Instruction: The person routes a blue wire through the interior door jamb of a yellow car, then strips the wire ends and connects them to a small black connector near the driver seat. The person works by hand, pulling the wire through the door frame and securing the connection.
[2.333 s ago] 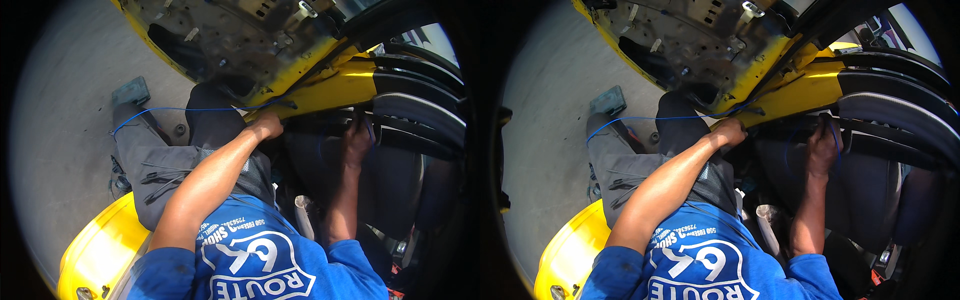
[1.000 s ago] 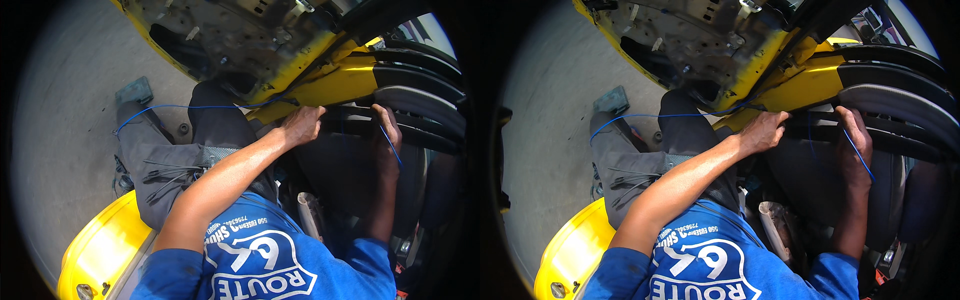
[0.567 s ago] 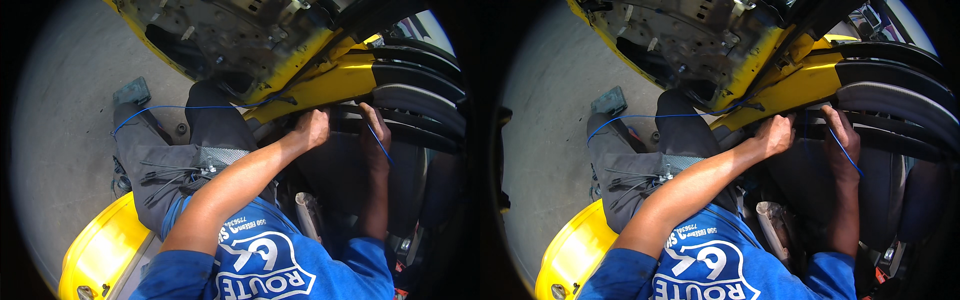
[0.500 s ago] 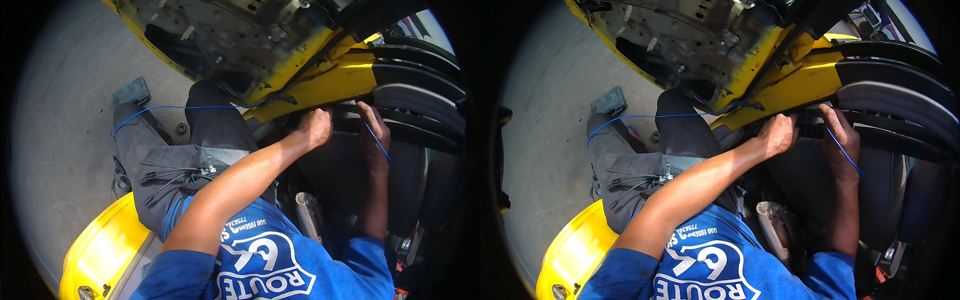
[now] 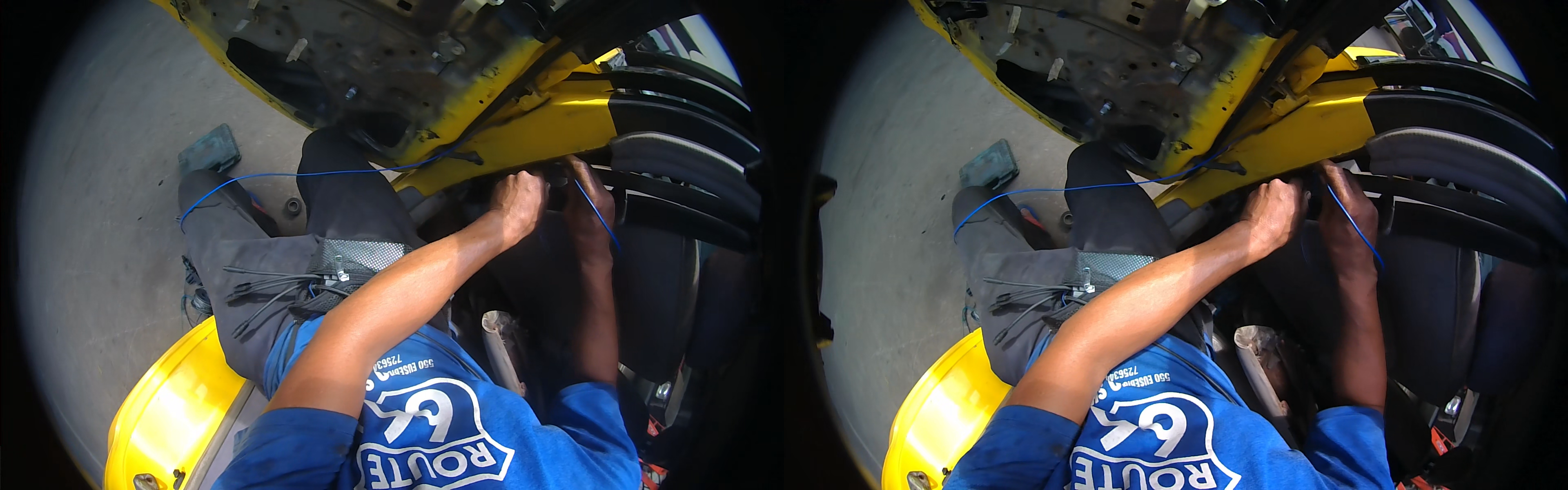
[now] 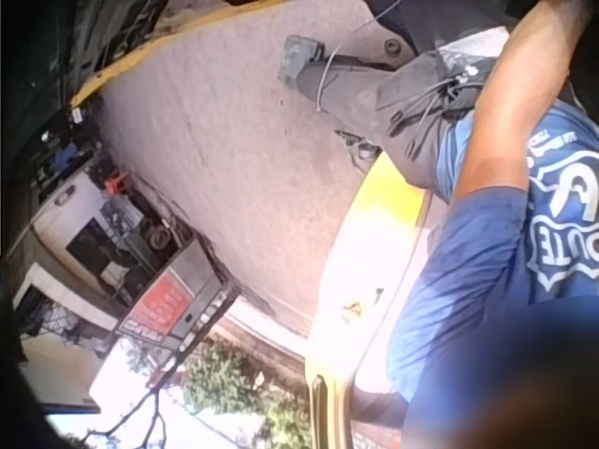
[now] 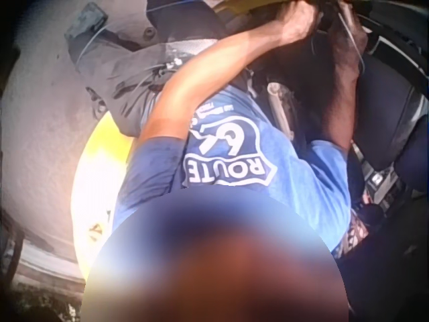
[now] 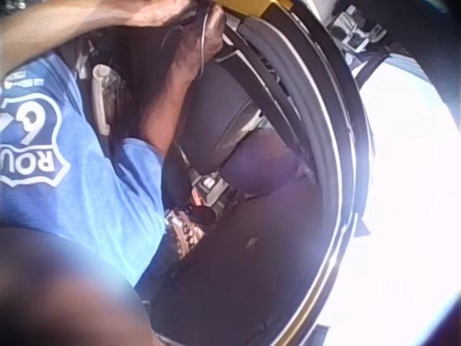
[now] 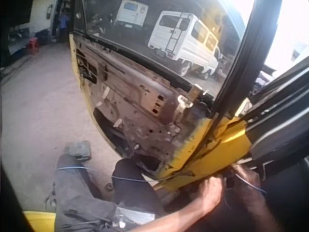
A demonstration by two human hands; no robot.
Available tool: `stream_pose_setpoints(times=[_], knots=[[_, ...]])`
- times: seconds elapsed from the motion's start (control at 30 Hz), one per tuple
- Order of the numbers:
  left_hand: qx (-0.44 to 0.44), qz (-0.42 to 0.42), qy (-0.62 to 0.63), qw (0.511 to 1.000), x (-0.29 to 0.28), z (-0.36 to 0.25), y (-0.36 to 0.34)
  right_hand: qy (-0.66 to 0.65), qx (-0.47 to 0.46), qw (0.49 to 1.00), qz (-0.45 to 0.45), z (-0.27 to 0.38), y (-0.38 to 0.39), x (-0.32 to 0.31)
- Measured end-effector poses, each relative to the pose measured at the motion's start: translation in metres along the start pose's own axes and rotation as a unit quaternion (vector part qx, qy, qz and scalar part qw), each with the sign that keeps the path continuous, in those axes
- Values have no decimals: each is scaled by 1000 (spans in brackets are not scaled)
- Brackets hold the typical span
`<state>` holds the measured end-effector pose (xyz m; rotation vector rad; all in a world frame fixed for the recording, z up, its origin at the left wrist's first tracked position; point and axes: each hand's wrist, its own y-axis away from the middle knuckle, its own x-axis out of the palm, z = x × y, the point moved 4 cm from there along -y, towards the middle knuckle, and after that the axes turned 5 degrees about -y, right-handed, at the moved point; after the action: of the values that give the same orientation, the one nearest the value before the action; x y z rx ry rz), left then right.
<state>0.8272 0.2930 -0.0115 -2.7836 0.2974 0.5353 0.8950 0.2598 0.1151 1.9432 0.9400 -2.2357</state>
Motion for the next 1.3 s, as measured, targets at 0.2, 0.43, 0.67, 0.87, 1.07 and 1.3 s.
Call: stream_pose_setpoints(times=[0.2, 0.43, 0.67, 0.87, 1.07, 1.3], knots=[[-33, 48, 9, 998, 2, 3, 14, -42, 31, 998, -35, -7, 6, 18], [-6, 71, -4, 997, 1, -6, 18, -64, 95, 990, -87, -19, 20, 36], [-88, 204, -6, 975, 4, 22, 56, -8, 139, 987, -76, -28, 29, 51], [-142, 418, -177, 879, 6, 84, 70, 52, 132, 985, -97, -25, 33, 65], [-135, 377, -197, 895, 1, 103, 64, 58, 119, 985, -114, -31, 40, 72], [-149, 373, -220, 889, -5, 107, 63, 114, 234, 965, -15, -43, 43, 93]])
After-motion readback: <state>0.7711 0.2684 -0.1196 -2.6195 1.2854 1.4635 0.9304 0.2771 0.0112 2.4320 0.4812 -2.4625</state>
